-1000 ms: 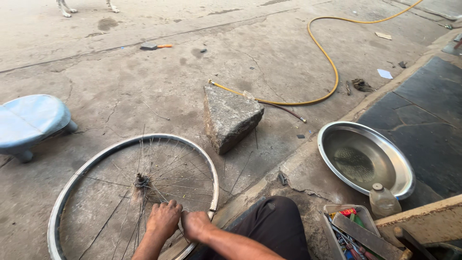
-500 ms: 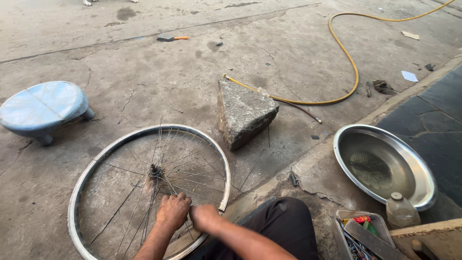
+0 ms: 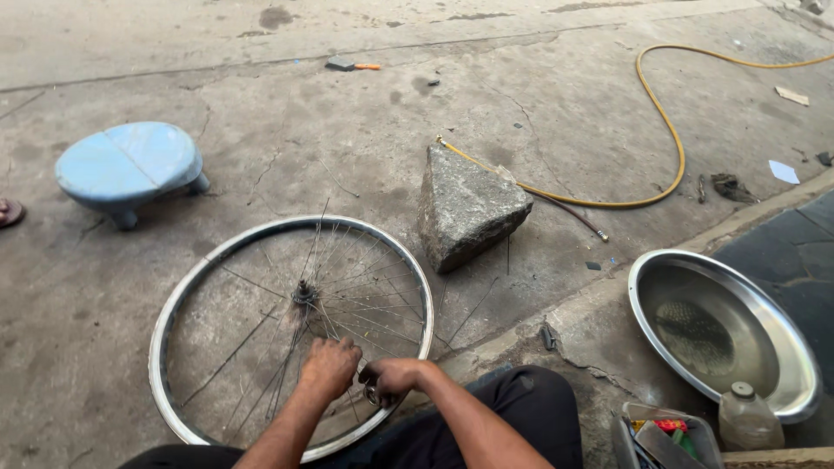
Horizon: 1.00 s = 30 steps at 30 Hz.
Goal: The person is sitting on the ground and using a spoke wrench to tighten the spokes of a bicycle wheel. They systematically adjust each spoke to ensure the wheel is properly aligned and tensioned.
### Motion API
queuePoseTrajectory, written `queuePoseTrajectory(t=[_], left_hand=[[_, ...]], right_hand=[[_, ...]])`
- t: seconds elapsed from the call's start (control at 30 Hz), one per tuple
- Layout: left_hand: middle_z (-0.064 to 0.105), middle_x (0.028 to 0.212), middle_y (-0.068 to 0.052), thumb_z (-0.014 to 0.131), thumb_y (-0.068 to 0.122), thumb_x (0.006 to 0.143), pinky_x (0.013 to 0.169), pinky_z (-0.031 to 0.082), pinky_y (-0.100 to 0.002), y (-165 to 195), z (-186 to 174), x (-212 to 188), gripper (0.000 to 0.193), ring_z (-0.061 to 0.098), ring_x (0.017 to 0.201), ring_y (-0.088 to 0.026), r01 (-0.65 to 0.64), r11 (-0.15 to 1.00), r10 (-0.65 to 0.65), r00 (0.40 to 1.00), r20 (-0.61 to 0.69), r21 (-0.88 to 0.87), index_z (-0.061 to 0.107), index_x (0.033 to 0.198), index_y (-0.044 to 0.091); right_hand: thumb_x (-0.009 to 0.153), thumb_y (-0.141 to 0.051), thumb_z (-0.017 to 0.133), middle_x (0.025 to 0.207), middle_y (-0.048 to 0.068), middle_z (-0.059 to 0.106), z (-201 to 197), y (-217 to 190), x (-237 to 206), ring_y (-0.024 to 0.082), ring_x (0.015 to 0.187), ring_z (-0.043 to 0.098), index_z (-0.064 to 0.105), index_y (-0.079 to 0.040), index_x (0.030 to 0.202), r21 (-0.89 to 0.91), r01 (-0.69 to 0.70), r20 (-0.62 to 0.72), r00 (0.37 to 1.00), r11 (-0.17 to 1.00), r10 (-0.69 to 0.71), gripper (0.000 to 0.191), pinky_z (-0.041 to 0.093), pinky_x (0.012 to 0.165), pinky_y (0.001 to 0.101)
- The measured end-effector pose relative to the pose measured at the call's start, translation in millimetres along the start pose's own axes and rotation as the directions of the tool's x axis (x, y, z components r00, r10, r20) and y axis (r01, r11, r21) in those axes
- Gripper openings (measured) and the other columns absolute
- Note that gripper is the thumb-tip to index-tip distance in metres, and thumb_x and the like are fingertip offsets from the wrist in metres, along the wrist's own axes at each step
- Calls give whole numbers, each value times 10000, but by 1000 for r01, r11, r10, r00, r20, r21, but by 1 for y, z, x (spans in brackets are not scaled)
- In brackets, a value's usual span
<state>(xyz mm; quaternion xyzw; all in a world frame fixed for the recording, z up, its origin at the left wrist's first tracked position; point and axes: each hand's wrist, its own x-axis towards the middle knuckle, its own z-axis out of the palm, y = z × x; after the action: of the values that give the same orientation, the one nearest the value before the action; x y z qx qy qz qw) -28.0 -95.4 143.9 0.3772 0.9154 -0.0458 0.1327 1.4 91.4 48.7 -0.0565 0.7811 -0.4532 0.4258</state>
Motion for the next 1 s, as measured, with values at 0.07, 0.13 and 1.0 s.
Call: queuePoseTrajectory(t=[0.07, 0.13, 1.0], left_hand=[[628, 1237, -60, 773, 213, 839, 968, 456, -470, 1, -1, 0, 345, 616, 1176, -291, 2, 1000, -2, 1000, 20, -4, 679, 1164, 149], [626, 1243, -62, 779, 237, 838, 973, 454, -468, 1, -2, -2, 353, 610, 1186, -291, 9, 1000, -8, 1000, 28, -19, 680, 1165, 144], [668, 1201, -85, 653, 279, 933, 1038, 403, -525, 0, -1, -1, 257, 614, 1177, -310, 13, 999, -16, 998, -65, -39, 738, 1141, 154]], right_hand=[[813, 61, 590, 1155, 145, 685, -6, 0, -4, 168, 710, 687, 518, 48, 1444, 81, 15, 49, 999, 997, -19, 635, 587, 611, 338], [820, 73, 554, 1177, 182, 693, -9, -3, -6, 152, 701, 690, 531, 30, 1440, 30, -17, 59, 998, 999, 15, 622, 588, 596, 317], [817, -192, 725, 980, 238, 715, 44, 3, 28, 415, 911, 696, 610, -11, 1174, -551, -157, -508, 843, 820, -180, 416, 563, 777, 530]])
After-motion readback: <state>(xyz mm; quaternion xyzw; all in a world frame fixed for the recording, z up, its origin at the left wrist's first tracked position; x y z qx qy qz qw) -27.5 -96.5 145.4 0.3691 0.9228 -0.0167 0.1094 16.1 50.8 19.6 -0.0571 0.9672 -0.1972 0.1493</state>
